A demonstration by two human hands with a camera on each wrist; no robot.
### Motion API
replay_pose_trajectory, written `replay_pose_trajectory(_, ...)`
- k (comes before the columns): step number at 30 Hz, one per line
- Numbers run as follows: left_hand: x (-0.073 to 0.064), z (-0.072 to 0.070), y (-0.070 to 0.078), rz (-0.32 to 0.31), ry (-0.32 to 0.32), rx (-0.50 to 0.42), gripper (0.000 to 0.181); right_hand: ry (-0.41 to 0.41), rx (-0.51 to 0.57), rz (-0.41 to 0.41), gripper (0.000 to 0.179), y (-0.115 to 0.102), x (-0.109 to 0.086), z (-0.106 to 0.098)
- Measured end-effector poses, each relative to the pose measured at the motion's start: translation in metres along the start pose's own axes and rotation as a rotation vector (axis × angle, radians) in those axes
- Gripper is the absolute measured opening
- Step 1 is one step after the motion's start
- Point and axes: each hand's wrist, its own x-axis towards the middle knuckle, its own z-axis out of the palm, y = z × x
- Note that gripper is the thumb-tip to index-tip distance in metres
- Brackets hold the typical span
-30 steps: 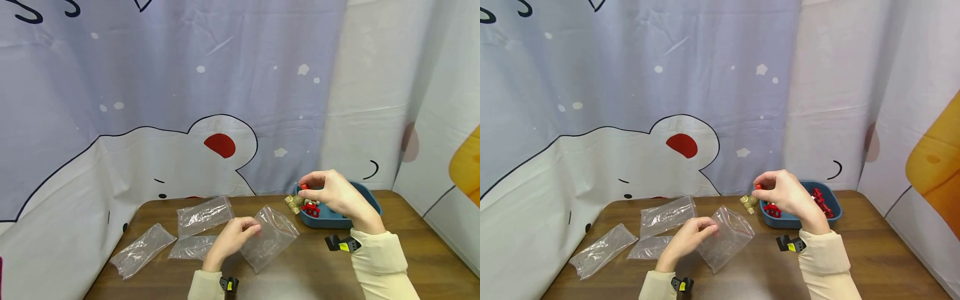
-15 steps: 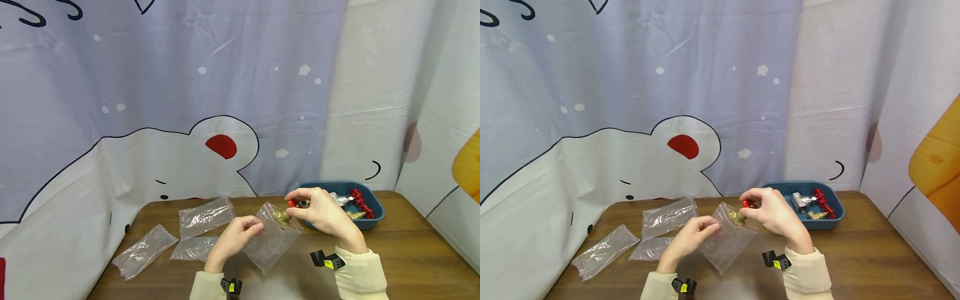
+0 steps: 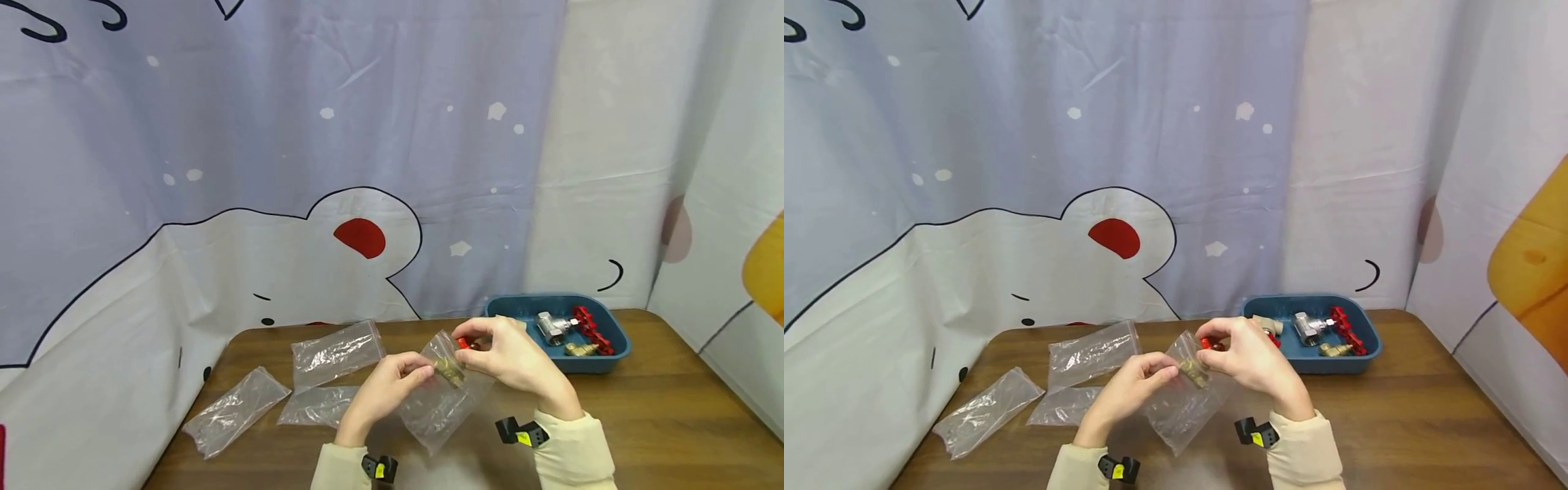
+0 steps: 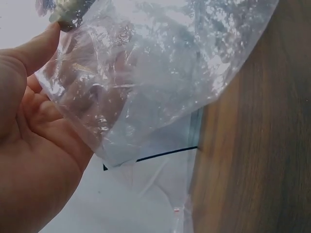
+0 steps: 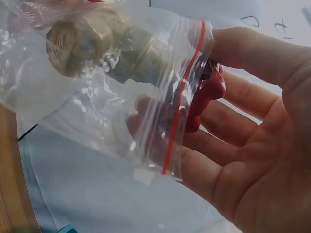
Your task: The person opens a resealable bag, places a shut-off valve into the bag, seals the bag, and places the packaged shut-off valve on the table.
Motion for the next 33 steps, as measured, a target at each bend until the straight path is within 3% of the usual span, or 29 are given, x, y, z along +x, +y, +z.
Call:
replay_pose_trajectory(7,-0.001,0.000,0.001,-0.020,-0.014,-0.021,0.017,0.007,-0.026,-0.033,0.018,-0.001,0.005,0.007)
replay_pose_trajectory(13,-0.001,0.005,0.000,-0.045,-0.017,-0.064,0.019,0.006,-0.077,-0.013,0.020,-0.001,0.006,0.014)
replay_pose_trajectory(20,-0.001,0.009,0.002,-0.029,-0.012,-0.014,0.020,0.013,-0.124,-0.069,0.022,0.002,0.008,0.020)
replay_pose_trajectory(27,0.000,0.011,0.000,-0.017,-0.057,-0.095,0.033,-0.012,-0.187,-0.076,0.024,0.001,0.008,0.025)
replay_pose_trajectory(33,-0.002,0.008,-0.002,0.009,-0.095,-0.081,0.034,-0.035,-0.193,-0.069,0.026,0.002,0.008,0.027)
